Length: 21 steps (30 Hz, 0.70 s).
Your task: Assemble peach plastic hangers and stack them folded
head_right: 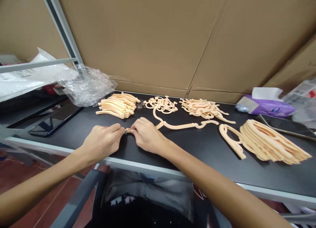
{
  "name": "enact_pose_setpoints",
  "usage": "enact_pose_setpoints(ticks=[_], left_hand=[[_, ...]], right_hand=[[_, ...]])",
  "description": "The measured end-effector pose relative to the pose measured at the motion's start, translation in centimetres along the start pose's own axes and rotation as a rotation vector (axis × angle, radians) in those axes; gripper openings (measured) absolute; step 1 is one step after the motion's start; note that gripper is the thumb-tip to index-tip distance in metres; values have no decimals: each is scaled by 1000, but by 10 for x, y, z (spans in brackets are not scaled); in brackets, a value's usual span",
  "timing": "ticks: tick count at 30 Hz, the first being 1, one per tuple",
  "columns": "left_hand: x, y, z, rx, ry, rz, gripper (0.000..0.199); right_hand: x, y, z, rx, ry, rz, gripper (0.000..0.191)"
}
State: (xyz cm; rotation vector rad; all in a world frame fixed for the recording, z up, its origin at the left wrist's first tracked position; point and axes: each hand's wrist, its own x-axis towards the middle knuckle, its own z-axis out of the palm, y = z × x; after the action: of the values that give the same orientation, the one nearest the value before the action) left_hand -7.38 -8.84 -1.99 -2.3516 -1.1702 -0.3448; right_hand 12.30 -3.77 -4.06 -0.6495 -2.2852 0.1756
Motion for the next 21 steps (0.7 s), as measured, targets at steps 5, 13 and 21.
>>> enact_pose_setpoints(ticks=[5,13,21], left_hand=[[4,0,-4,-26,-66,-48,25],[13,-7,-19,-169,-206,-97,26],[24,-32,-14,-529,-238,25,33]], right_hand=[[-1,0,0,-13,-13,6,15],[-1,-1,-1,7,-34,-48,16],[0,-2,-3,68,-64,-42,16]])
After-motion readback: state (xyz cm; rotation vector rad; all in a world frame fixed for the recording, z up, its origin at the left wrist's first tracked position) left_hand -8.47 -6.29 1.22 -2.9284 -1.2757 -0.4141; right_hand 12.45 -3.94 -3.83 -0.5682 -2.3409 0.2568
